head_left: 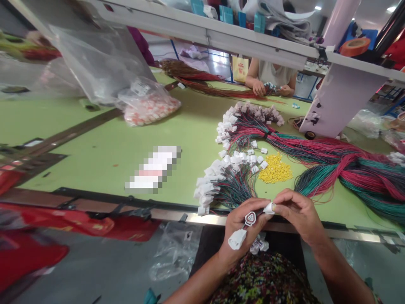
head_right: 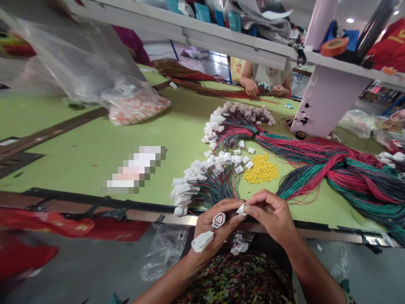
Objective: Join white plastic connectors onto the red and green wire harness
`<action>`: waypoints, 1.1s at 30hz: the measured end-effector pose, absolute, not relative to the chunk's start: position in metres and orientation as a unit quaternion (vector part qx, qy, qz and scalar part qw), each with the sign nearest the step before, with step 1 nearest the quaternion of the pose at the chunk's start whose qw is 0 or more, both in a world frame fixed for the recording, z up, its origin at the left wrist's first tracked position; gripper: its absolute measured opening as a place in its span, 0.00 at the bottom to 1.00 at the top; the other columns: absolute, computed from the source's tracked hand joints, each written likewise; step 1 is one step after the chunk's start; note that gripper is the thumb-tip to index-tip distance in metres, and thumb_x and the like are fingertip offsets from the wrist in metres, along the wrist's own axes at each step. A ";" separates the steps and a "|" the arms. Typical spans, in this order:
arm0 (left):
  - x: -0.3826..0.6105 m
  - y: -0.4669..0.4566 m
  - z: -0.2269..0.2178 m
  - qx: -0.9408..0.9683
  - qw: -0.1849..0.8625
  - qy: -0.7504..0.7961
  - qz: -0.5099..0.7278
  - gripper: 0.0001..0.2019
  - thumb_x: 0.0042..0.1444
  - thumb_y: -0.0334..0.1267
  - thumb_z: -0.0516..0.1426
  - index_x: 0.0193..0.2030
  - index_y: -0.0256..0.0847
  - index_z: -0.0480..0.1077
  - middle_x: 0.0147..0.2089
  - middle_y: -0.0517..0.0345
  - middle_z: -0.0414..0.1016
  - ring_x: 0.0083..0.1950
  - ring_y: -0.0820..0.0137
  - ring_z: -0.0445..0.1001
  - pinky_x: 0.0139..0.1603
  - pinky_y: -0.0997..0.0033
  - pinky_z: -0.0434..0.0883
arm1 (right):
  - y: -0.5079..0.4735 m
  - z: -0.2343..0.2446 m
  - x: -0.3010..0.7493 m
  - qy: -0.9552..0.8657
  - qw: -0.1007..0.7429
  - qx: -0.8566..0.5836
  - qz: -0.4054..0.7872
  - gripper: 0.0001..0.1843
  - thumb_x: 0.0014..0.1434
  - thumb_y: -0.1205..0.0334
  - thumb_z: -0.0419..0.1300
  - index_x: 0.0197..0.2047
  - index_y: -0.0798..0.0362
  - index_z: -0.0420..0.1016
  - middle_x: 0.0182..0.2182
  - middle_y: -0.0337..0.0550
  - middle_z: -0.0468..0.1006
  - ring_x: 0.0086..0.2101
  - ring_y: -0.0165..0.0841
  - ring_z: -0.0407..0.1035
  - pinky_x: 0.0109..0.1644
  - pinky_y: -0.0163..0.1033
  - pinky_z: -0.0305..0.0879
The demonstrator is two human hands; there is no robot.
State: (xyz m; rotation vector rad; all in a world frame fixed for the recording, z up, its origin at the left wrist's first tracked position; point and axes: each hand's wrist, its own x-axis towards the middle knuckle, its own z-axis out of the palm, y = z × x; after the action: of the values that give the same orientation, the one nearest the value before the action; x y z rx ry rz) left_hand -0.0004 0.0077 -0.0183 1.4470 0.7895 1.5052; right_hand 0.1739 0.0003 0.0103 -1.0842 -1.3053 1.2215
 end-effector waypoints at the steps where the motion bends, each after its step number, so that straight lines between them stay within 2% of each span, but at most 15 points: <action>1: 0.000 0.008 -0.018 0.582 0.439 0.317 0.606 0.15 0.52 0.25 0.68 0.44 0.48 0.84 0.38 0.58 0.85 0.38 0.70 0.82 0.41 0.76 0.78 | 0.001 0.008 0.173 -0.513 0.506 -0.448 0.530 0.07 0.56 0.57 0.74 0.36 0.47 0.83 0.32 0.36 0.79 0.33 0.28 0.72 0.39 0.32 0.70; 6: -0.001 0.008 -0.016 0.581 0.443 0.321 0.603 0.15 0.52 0.25 0.68 0.43 0.49 0.84 0.38 0.57 0.86 0.38 0.69 0.83 0.41 0.76 0.78 | 0.003 0.003 0.171 -0.437 0.517 -0.452 0.581 0.12 0.48 0.53 0.78 0.33 0.48 0.84 0.30 0.36 0.80 0.32 0.29 0.73 0.39 0.33 0.71; 12: -0.001 0.007 -0.017 0.573 0.448 0.339 0.597 0.12 0.52 0.27 0.68 0.42 0.47 0.84 0.38 0.56 0.86 0.38 0.68 0.83 0.41 0.74 0.78 | 0.003 -0.003 0.169 -0.432 0.528 -0.445 0.580 0.11 0.49 0.54 0.77 0.34 0.48 0.84 0.31 0.36 0.80 0.33 0.29 0.73 0.40 0.33 0.73; 18: -0.001 0.005 -0.016 0.555 0.455 0.368 0.591 0.10 0.53 0.29 0.68 0.41 0.44 0.84 0.37 0.54 0.85 0.36 0.67 0.81 0.38 0.72 0.78 | 0.000 -0.003 0.166 -0.578 0.565 -0.434 0.398 0.02 0.59 0.59 0.70 0.37 0.46 0.85 0.37 0.42 0.79 0.40 0.34 0.73 0.46 0.39 0.72; 21: -0.002 0.005 -0.016 0.557 0.452 0.371 0.590 0.09 0.53 0.30 0.68 0.41 0.44 0.84 0.38 0.54 0.85 0.37 0.67 0.82 0.39 0.72 0.79 | -0.003 -0.002 0.167 -0.606 0.549 -0.449 0.360 0.03 0.63 0.60 0.67 0.39 0.46 0.85 0.39 0.43 0.77 0.41 0.35 0.73 0.44 0.38 0.72; 29: 0.000 0.004 -0.020 0.560 0.445 0.362 0.598 0.09 0.52 0.31 0.69 0.41 0.43 0.84 0.38 0.53 0.85 0.38 0.65 0.82 0.39 0.71 0.79 | -0.006 -0.006 0.161 -0.527 0.572 -0.444 0.445 0.06 0.62 0.55 0.68 0.35 0.48 0.83 0.42 0.43 0.77 0.47 0.36 0.73 0.54 0.40 0.71; 33: 0.000 0.004 -0.020 0.555 0.447 0.364 0.600 0.09 0.52 0.30 0.69 0.41 0.43 0.84 0.39 0.53 0.86 0.38 0.65 0.82 0.41 0.70 0.79 | -0.006 -0.007 0.161 -0.532 0.568 -0.449 0.440 0.07 0.61 0.55 0.69 0.34 0.48 0.83 0.43 0.44 0.77 0.49 0.37 0.72 0.56 0.41 0.70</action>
State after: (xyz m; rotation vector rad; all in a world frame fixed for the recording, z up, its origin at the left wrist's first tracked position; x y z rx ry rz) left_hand 0.0005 0.0039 -0.0204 1.3731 0.9022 1.4847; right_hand 0.1611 -0.0058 -0.0065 -1.0538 -1.2490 1.0341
